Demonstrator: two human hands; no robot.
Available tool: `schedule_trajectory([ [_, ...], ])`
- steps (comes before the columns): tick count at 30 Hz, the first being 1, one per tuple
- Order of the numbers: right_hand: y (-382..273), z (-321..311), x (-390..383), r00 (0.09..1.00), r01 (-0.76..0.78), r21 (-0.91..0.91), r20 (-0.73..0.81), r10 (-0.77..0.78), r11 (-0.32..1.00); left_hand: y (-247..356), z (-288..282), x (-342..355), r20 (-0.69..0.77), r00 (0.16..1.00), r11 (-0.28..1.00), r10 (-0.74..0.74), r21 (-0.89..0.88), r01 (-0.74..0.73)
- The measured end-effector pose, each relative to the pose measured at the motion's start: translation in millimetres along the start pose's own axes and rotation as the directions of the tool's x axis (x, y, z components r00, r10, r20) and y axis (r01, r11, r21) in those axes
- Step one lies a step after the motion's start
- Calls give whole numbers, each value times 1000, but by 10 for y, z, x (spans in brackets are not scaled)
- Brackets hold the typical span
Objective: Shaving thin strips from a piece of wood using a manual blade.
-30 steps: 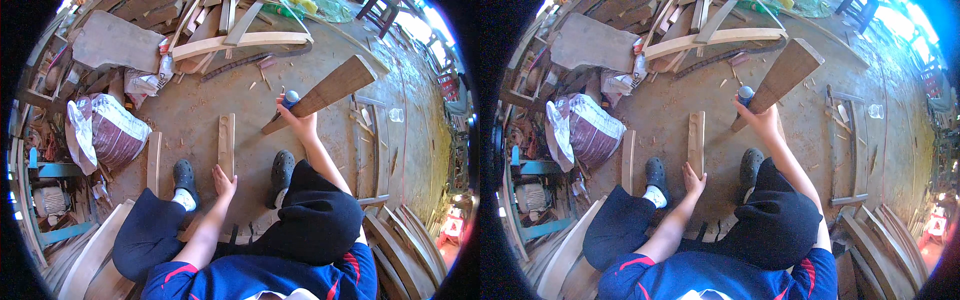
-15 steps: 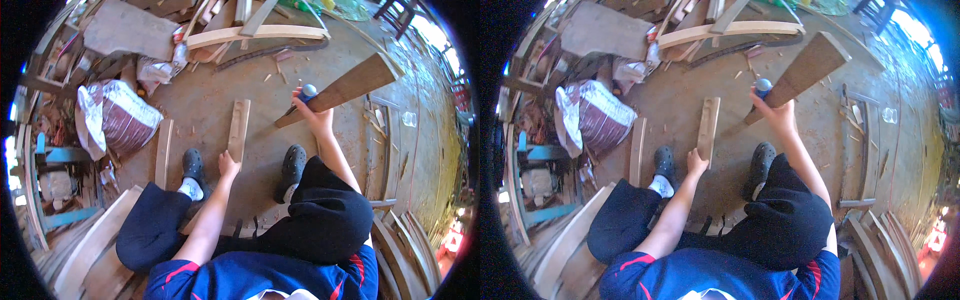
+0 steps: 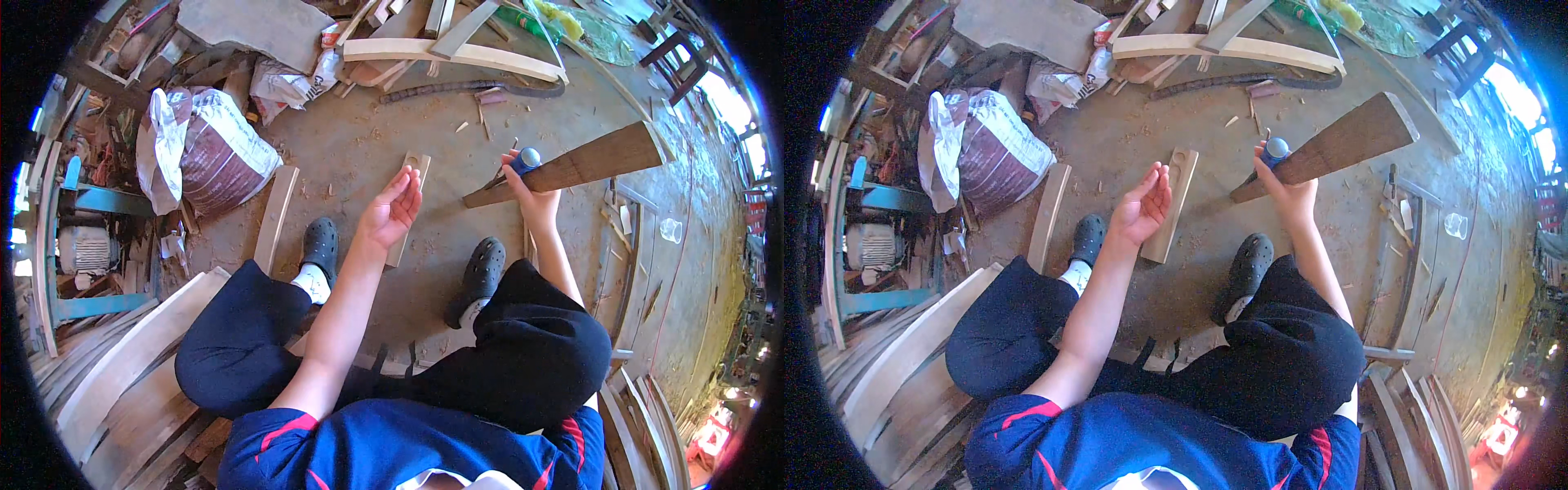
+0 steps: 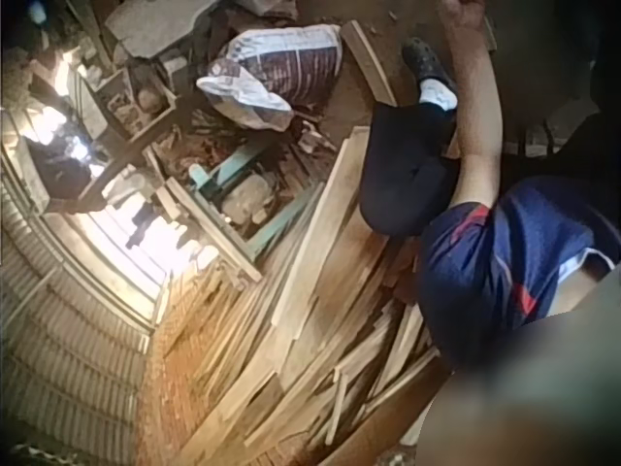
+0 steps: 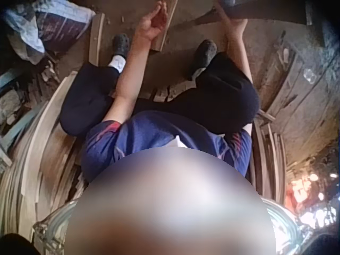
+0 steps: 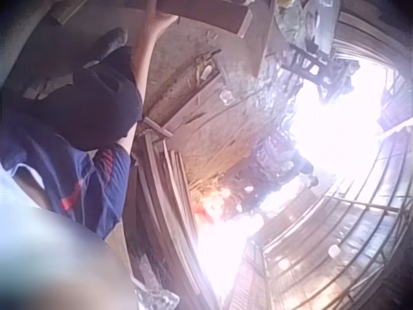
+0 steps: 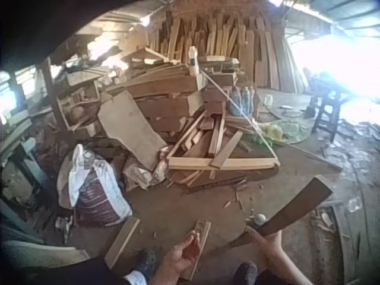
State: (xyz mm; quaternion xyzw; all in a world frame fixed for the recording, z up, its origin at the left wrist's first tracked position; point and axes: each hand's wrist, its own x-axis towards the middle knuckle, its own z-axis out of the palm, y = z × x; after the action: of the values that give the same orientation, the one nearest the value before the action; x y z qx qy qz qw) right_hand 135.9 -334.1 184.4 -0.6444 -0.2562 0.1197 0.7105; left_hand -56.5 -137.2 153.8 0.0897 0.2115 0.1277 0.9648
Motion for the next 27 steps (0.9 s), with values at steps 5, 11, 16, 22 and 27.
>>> schedule_trajectory([
  [5, 27, -9, 9, 999, 50, -43, 13, -50, 998, -58, 3, 17, -90, 995, 994, 38, 107, -29],
  [11, 47, -30, -1, 999, 24, -12, 25, -24, 1000, -74, -594, 8, -433, 898, 932, -82, 286, 223],
  [16, 28, -53, 4, 996, 45, -70, 75, -39, 997, -192, -1498, 55, -599, 787, 973, -149, 54, 225],
  [22, 9, -52, -4, 995, 76, -87, 77, -70, 993, -276, -2449, -11, -713, 630, 720, 308, 607, 335],
  [27, 45, -18, 0, 996, 88, -103, 28, -86, 991, -228, -2395, -50, -316, 802, -195, 506, 864, 464],
])
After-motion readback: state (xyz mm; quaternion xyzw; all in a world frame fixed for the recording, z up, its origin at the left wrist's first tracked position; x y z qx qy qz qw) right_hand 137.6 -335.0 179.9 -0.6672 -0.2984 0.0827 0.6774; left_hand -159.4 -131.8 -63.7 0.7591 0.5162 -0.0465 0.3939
